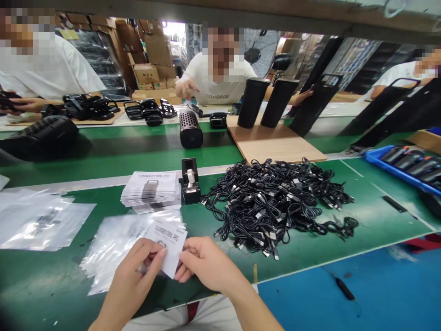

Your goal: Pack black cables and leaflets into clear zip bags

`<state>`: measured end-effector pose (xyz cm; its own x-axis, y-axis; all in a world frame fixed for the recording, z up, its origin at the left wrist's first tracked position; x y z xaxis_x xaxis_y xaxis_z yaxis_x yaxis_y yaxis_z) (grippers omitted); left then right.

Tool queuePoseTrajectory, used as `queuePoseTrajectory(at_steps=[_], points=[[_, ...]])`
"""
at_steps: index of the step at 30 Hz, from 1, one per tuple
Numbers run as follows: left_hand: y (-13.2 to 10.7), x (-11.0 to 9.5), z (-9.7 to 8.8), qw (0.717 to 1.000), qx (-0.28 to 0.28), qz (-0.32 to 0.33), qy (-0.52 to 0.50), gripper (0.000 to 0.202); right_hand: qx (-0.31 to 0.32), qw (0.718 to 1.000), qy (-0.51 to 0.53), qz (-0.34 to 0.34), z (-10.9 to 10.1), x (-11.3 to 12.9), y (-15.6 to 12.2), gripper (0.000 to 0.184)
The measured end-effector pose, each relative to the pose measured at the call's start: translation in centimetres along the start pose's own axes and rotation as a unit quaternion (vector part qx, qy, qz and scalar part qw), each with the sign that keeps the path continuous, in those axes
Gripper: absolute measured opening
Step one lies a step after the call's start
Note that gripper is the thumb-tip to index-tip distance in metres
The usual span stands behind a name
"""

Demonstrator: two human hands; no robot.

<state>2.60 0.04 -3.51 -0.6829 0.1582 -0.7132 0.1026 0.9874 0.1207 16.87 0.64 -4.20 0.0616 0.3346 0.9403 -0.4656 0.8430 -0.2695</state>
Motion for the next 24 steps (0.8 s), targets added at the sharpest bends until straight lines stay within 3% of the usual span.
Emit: queuePoseTrajectory(at_steps=[4, 7, 9, 12, 13, 15, 17, 18, 22, 24], points=[[-0.1, -0.3, -0.2, 0.997, 0.049, -0.014, -0.051, 0.015, -0.027, 0.983, -0.181, -0.006, 1.3, -0.1, 2.9, 0.019], [0.1, -0.1, -0.1, 0.995, 0.064, -0.018, -0.070, 0.015, -0.083, 0.922, -0.375, -0.053, 1.7, 0.9, 3.9, 0.013], [0.4, 0.3, -0.2, 0.997, 0.049, -0.024, -0.061, 0.015, -0.145, 0.854, -0.495, -0.071, 0.5, 2.3, 3.5, 0.009], [0.8, 0.9, -0.2, 0.998, 0.027, -0.039, -0.029, 0.017, -0.270, 0.701, -0.659, -0.034, -3.3, 4.4, 2.1, 0.013], [0.8, 1.0, -0.2, 0.999, 0.022, -0.043, -0.020, 0.017, -0.285, 0.659, -0.695, -0.022, -4.5, 4.9, 1.8, 0.011], [0.9, 1.0, 0.0, 0.999, 0.018, -0.048, -0.009, 0.017, -0.278, 0.625, -0.729, -0.017, -6.2, 5.2, 1.5, 0.008], [1.0, 0.8, 0.2, 0.998, 0.016, -0.052, -0.007, 0.017, -0.252, 0.637, -0.727, -0.043, -6.6, 5.0, 1.3, 0.009], [1.0, 0.7, 0.3, 0.998, 0.016, -0.054, -0.007, 0.017, -0.244, 0.660, -0.708, -0.063, -6.2, 4.8, 1.1, 0.009], [1.2, 0.6, 0.5, 0.998, 0.016, -0.065, -0.020, 0.017, -0.185, 0.822, -0.520, -0.141, -2.9, 3.1, 0.2, 0.009], [1.2, 0.9, 0.5, 0.997, 0.010, -0.071, -0.033, 0.017, -0.130, 0.862, -0.467, -0.149, -0.9, 1.9, 0.1, 0.009]])
Point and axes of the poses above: each hand's wrist, its own y-axis towards the middle knuckle, its own z-axis out of the palm, x = y × z, the point moved 5 cm from there along y, towards the middle knuckle, and after that the axes turned 6 degrees about -z, right-handed, at the moved point
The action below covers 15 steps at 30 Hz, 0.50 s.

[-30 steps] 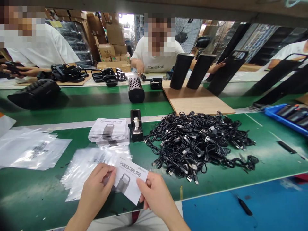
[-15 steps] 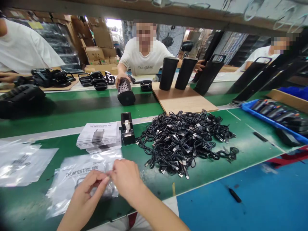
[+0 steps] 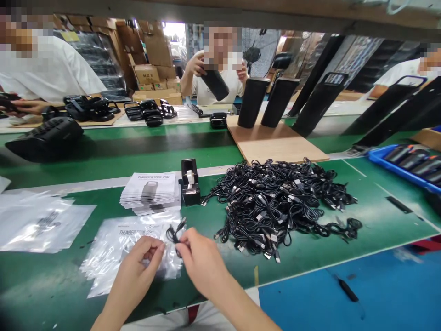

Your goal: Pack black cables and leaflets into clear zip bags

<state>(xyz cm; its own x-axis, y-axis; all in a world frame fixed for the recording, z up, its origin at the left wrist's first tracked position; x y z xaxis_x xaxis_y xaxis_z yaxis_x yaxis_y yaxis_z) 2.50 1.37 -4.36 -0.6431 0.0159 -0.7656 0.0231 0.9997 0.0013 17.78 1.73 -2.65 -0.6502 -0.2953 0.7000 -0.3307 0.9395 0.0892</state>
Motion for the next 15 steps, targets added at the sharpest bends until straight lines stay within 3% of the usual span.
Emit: queuePoseTrajectory(at_steps=[4, 9, 12, 15], points=[[-0.2, 0.7, -0.5, 0.998, -0.039, -0.012, -0.056, 0.015, 0.074, 0.992, -0.101, -0.017, 2.1, 0.6, -0.3, 0.011], [-0.4, 1.0, -0.4, 0.998, -0.027, -0.022, -0.054, 0.017, 0.103, 0.973, -0.205, -0.012, 0.7, 0.5, 0.3, 0.011], [-0.4, 0.8, -0.1, 0.999, 0.003, -0.029, -0.021, 0.018, 0.043, 0.991, -0.128, 0.005, -0.6, 0.9, 0.1, 0.012], [-0.3, 0.6, 0.3, 0.999, 0.018, -0.036, -0.012, 0.017, -0.035, 0.999, 0.011, 0.023, -0.5, 1.1, -0.2, 0.011]])
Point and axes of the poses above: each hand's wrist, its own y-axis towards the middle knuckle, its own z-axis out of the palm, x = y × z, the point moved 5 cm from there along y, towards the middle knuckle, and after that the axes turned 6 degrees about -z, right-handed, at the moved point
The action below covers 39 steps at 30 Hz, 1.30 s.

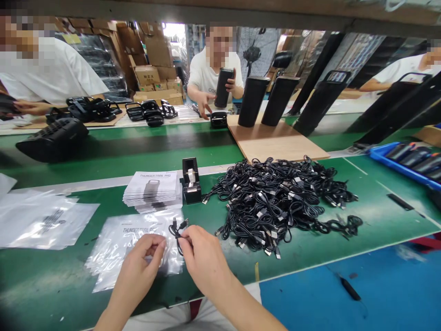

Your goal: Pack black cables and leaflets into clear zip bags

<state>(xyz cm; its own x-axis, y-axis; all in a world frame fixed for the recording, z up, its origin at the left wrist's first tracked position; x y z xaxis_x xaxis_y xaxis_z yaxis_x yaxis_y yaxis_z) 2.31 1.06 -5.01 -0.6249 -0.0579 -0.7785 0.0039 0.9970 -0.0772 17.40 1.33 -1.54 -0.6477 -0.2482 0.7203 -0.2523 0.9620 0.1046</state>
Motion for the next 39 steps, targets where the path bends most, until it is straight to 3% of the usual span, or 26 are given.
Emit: queuePoseTrajectory(at_steps=[2, 4, 7, 10, 12, 14, 16, 19, 22, 25, 28, 32, 35, 39], points=[[0.1, 0.1, 0.1, 1.000, -0.004, -0.004, -0.019, 0.015, -0.002, 0.998, 0.064, 0.009, 1.1, 0.0, -0.1, 0.012], [0.2, 0.5, 0.0, 0.998, -0.024, -0.009, -0.064, 0.013, 0.024, 0.998, 0.059, 0.002, 2.4, -0.1, 0.0, 0.011], [0.2, 1.0, -0.5, 0.989, -0.072, -0.014, -0.132, 0.014, 0.082, 0.994, -0.063, -0.044, 3.5, 0.1, 0.1, 0.011], [0.0, 0.9, -0.9, 0.988, -0.085, -0.001, -0.125, 0.014, 0.131, 0.962, -0.199, -0.133, 3.6, 0.9, 0.0, 0.010], [-0.2, 0.5, -1.0, 0.990, -0.081, 0.008, -0.114, 0.013, 0.133, 0.941, -0.249, -0.187, 3.4, 1.6, 0.2, 0.010], [-0.5, 0.2, -0.9, 0.990, -0.080, 0.014, -0.114, 0.013, 0.117, 0.943, -0.247, -0.188, 3.3, 1.9, 0.9, 0.010], [-0.9, -0.1, -0.6, 0.990, -0.081, 0.022, -0.110, 0.014, 0.081, 0.970, -0.191, -0.125, 3.1, 1.6, 1.9, 0.011], [-1.1, -0.3, -0.3, 0.989, -0.086, 0.023, -0.120, 0.014, 0.043, 0.999, -0.019, -0.026, 3.1, 1.0, 2.8, 0.018], [-0.9, -0.7, -1.1, 0.981, -0.117, 0.011, -0.154, 0.014, 0.133, 0.973, 0.190, 0.000, 3.7, 1.4, 2.6, 0.033], [-0.4, -1.5, -2.5, 0.970, -0.132, -0.009, -0.202, 0.016, 0.201, 0.945, 0.250, -0.063, 2.7, 3.1, 2.3, 0.026], [0.2, -3.0, -4.4, 0.963, -0.130, 0.003, -0.234, 0.020, 0.188, 0.960, 0.120, -0.171, 0.3, 5.4, 3.4, 0.016], [1.4, -4.2, -7.4, 0.958, -0.140, 0.043, -0.245, 0.023, 0.168, 0.954, 0.031, -0.245, -2.6, 8.6, 6.4, 0.012], [2.6, -3.4, -8.1, 0.948, -0.073, 0.035, -0.309, 0.044, 0.164, 0.947, -0.001, -0.277, -4.3, 10.9, 8.3, 0.005], [3.3, -2.6, -6.3, 0.909, 0.116, 0.055, -0.397, 0.058, 0.257, 0.905, 0.067, -0.333, -4.9, 13.3, 8.6, 0.013]])
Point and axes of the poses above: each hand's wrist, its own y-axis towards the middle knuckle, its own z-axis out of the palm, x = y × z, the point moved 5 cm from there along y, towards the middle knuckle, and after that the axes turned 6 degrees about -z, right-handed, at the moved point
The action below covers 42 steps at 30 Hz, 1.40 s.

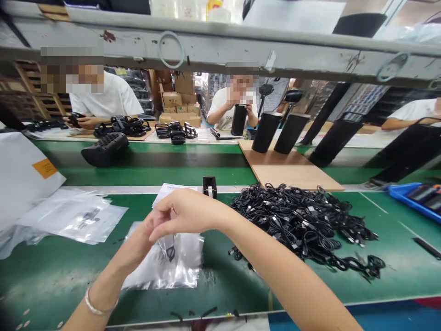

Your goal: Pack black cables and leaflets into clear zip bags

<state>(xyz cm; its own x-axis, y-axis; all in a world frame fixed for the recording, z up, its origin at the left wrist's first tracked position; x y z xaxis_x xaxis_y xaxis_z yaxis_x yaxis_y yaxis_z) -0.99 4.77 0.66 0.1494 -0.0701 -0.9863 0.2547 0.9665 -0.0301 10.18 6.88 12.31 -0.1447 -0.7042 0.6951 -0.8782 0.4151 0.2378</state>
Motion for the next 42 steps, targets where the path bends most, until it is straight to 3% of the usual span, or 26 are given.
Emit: queuePoseTrajectory(at_steps=[2, 4, 7, 10, 13, 16, 20, 23, 26, 28, 31, 33, 35, 39, 42], points=[[-0.1, 0.9, 0.7, 0.998, 0.057, -0.014, -0.034, 0.058, 0.041, 0.998, 0.049, -0.022, -0.1, 0.7, -0.1, 0.019], [-0.3, 1.5, 1.3, 0.995, 0.071, -0.038, -0.060, 0.059, 0.072, 0.994, 0.073, -0.039, -0.4, 1.3, -0.5, 0.021], [-0.9, 1.8, 1.7, 0.994, 0.050, -0.062, -0.073, 0.046, 0.094, 0.993, 0.038, -0.064, -1.1, 2.1, -1.6, 0.015], [-1.6, 1.4, 1.6, 0.997, 0.027, -0.054, -0.056, 0.030, 0.071, 0.994, -0.076, -0.021, -1.9, 2.0, -3.1, 0.012], [-1.9, 0.9, 1.2, 0.998, -0.005, -0.033, 0.057, 0.031, 0.042, 0.981, -0.184, 0.041, -2.3, 1.1, -4.5, 0.013], [-1.6, 0.6, 0.8, 0.987, -0.062, -0.016, 0.151, 0.028, 0.055, 0.972, -0.222, 0.049, -1.9, 0.2, -5.3, 0.009], [-1.1, 0.3, 0.9, 0.984, -0.084, -0.010, 0.157, 0.026, 0.089, 0.982, -0.164, 0.018, -1.4, -0.1, -5.5, 0.005], [-1.0, 0.5, 2.0, 0.993, -0.021, -0.035, 0.113, 0.030, 0.110, 0.993, -0.010, -0.029, -1.0, 0.5, -5.2, 0.006], [-1.3, 1.1, 3.1, 0.995, 0.030, -0.080, 0.053, 0.032, 0.119, 0.984, 0.125, -0.051, -0.8, 0.7, -5.2, 0.013], [-1.5, 1.6, 3.1, 0.994, 0.010, -0.104, 0.019, 0.031, 0.093, 0.986, 0.133, -0.029, -0.9, 0.1, -5.5, 0.015], [-1.7, 2.1, 2.2, 0.990, -0.069, -0.124, -0.015, 0.030, -0.052, 0.989, 0.138, 0.028, -1.3, -2.1, -6.7, 0.016], [-1.7, 2.0, 1.6, 0.986, -0.113, -0.121, -0.015, 0.030, -0.156, 0.969, 0.182, 0.063, -0.6, -4.0, -7.9, 0.037], [-1.5, 1.7, 1.1, 0.985, -0.139, -0.102, 0.019, 0.031, -0.197, 0.949, 0.218, 0.114, 1.3, -6.0, -8.7, 0.061], [-1.0, 0.4, 0.2, 0.972, -0.178, -0.015, 0.155, 0.023, -0.281, 0.921, 0.186, 0.197, 3.7, -8.5, -9.2, 0.015], [-0.9, -0.2, -0.6, 0.961, -0.178, 0.023, 0.211, 0.018, -0.299, 0.935, 0.106, 0.157, 3.3, -8.1, -8.9, 0.011]])
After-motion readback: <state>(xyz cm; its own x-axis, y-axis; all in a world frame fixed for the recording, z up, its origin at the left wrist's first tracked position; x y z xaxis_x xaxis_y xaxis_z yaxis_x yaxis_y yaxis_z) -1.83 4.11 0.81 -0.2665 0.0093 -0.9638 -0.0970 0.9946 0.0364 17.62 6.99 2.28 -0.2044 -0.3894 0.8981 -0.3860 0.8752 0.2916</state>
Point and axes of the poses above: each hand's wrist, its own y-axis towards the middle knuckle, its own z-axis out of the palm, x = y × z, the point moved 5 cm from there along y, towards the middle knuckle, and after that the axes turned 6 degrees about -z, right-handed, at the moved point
